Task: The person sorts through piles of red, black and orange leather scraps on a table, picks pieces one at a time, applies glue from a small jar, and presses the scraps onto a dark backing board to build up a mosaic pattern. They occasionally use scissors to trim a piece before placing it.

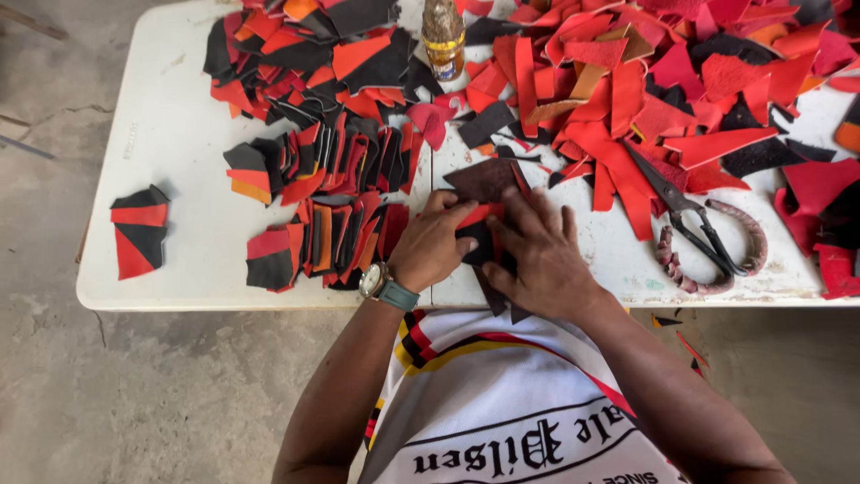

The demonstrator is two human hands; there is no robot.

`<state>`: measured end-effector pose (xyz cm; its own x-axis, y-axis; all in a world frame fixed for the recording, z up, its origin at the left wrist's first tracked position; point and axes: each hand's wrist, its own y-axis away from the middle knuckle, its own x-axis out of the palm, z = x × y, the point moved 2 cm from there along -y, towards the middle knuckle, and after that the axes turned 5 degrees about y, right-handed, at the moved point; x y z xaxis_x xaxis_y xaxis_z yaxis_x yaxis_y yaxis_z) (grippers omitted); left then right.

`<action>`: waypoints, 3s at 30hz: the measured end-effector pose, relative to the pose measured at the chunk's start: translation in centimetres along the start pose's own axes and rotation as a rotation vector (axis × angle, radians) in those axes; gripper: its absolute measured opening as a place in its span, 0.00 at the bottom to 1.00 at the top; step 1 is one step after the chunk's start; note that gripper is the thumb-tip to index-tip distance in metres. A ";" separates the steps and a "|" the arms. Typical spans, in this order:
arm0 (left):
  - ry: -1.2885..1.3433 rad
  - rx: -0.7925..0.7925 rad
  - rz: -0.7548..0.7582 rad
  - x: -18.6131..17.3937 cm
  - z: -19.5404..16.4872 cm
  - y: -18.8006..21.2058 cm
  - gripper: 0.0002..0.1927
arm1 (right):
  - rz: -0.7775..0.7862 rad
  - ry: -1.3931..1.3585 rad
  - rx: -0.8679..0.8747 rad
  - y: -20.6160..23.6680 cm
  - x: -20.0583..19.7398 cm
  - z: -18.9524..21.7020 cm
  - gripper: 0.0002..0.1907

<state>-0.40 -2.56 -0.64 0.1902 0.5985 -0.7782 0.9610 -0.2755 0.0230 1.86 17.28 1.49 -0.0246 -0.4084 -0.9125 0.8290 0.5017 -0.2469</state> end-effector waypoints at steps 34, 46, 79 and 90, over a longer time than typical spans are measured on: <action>0.009 0.038 -0.003 -0.2 0.4 0.0 0.35 | 0.023 -0.154 -0.139 -1.1 -0.6 -1.0 0.27; 0.764 0.004 -0.371 -3.1 -1.5 1.7 0.15 | -0.309 -0.933 0.416 2.6 0.5 -8.6 0.08; 1.417 0.041 -0.375 1.1 -1.8 0.3 0.13 | -0.193 -1.627 0.364 -0.4 4.1 -5.0 0.21; 0.810 0.041 0.090 2.2 -1.8 1.3 0.17 | 0.101 -1.131 0.287 -0.5 -2.1 -6.0 0.20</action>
<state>1.66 -0.26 -1.24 0.3672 0.9268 -0.0790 0.9301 -0.3661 0.0282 -1.83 22.51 1.57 0.4395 -0.8949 -0.0778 0.8982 0.4389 0.0244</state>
